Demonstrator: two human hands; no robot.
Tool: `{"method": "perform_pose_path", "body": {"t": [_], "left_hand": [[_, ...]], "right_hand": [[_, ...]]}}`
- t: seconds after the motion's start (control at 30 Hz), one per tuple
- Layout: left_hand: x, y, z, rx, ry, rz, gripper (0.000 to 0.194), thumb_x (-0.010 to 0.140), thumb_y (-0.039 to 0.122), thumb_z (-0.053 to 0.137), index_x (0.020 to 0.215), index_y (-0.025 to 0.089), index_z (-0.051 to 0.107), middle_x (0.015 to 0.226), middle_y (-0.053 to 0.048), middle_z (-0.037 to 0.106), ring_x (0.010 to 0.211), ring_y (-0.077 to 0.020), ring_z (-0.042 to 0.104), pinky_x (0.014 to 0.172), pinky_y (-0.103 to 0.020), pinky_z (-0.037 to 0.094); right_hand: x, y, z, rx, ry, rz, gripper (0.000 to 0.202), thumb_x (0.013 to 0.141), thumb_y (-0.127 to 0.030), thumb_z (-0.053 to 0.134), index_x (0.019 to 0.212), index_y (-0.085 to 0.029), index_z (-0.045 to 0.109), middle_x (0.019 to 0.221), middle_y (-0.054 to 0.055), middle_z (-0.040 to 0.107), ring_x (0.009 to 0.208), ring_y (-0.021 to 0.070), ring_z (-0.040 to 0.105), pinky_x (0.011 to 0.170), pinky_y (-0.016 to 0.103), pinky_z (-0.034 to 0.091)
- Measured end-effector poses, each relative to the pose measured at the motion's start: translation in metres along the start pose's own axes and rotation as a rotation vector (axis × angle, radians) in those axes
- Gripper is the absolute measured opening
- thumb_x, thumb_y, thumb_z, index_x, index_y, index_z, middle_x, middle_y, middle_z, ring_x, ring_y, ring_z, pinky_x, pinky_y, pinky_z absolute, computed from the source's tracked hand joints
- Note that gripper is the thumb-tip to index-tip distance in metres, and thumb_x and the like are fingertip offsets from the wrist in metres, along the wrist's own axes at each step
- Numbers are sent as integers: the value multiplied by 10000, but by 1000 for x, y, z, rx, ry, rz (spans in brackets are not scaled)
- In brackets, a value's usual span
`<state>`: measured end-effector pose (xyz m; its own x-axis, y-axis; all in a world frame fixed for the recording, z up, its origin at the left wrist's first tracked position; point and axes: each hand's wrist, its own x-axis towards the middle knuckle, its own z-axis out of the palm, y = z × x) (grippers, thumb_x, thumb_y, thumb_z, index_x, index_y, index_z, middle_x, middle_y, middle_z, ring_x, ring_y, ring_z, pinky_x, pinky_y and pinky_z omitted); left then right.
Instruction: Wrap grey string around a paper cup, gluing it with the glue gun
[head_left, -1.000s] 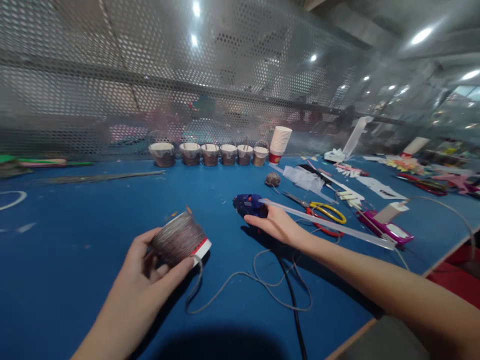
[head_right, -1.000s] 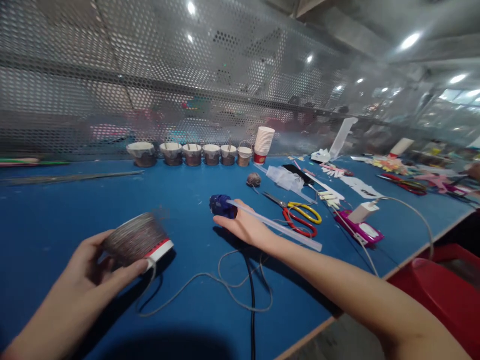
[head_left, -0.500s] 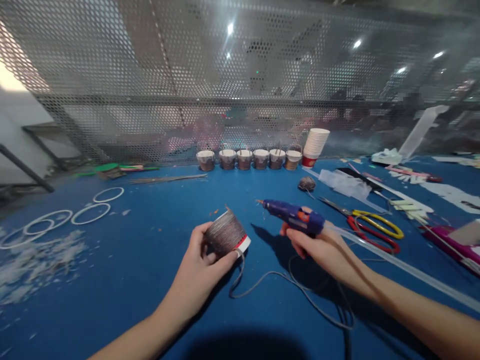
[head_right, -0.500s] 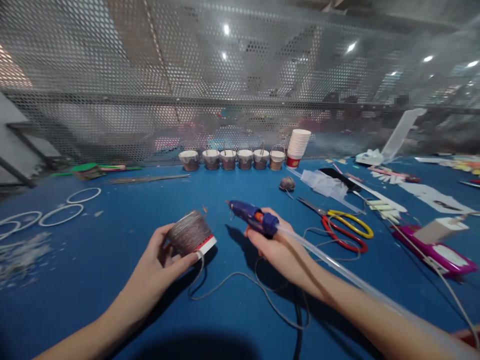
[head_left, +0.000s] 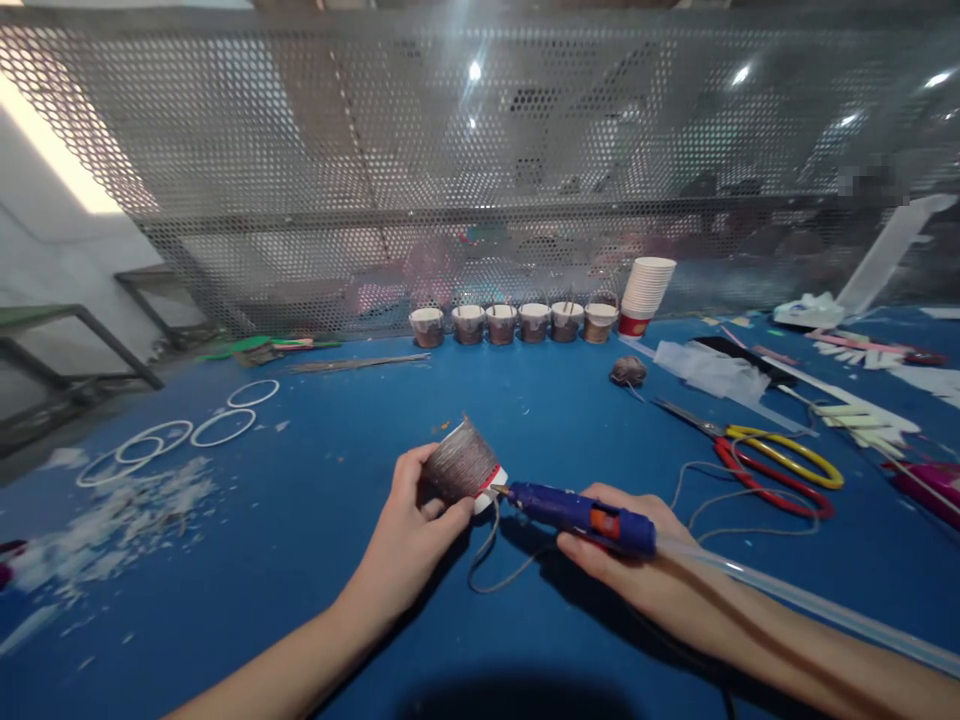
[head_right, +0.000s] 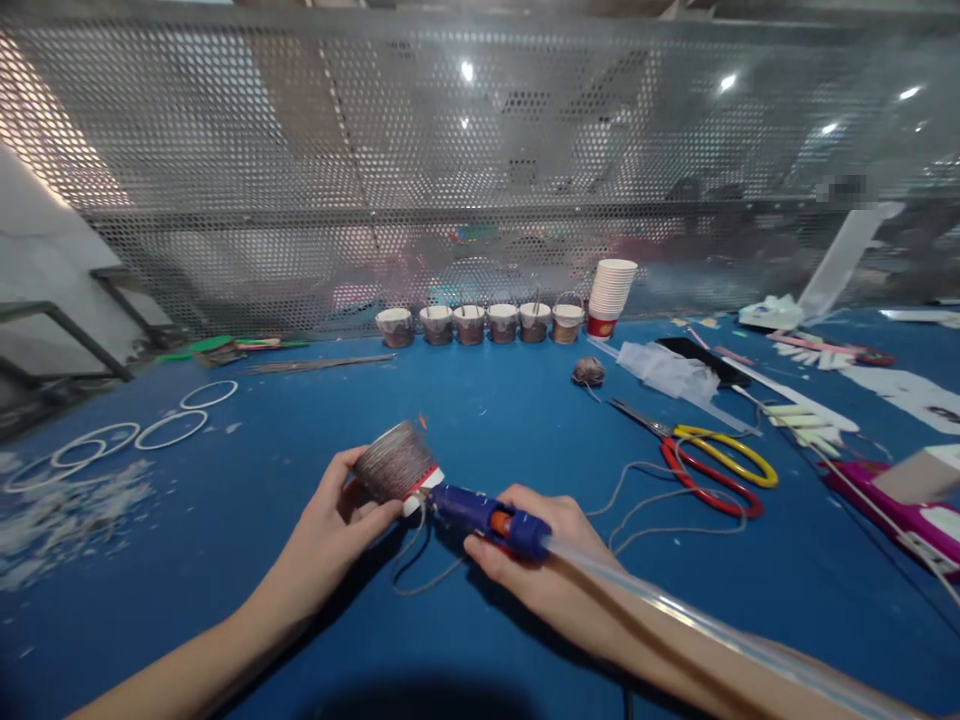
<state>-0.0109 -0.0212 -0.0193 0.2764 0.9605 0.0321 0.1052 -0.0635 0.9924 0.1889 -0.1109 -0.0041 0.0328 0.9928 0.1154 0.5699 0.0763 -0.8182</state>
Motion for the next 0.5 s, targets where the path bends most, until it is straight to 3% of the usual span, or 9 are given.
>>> {"method": "perform_pose_path", "body": {"t": [0.17, 0.3, 0.5], "left_hand": [[0, 2, 2, 58, -28, 26, 357, 697, 369, 682, 945, 195, 492, 913, -31, 653, 798, -198, 680, 751, -346, 540], [-3, 2, 4, 324, 24, 89, 294, 691, 418, 683, 785, 185, 528, 727, 0, 622, 694, -192, 623, 654, -316, 499], [-8, 1, 10, 343, -69, 150, 307, 749, 400, 641, 944, 163, 656, 923, -61, 689, 862, -231, 644, 791, -350, 502]], "right_hand": [[7, 0, 10, 178, 144, 44, 189, 785, -386, 603, 750, -210, 545, 597, -30, 540, 513, 118, 463, 489, 246, 378], [16, 3, 22, 291, 193, 44, 141, 771, -306, 639, 841, -198, 581, 769, 9, 629, 671, 153, 570, 613, 283, 460], [19, -2, 25, 351, 200, 32, 193, 733, -304, 692, 838, -202, 565, 805, 17, 643, 715, 175, 582, 651, 306, 476]]}}
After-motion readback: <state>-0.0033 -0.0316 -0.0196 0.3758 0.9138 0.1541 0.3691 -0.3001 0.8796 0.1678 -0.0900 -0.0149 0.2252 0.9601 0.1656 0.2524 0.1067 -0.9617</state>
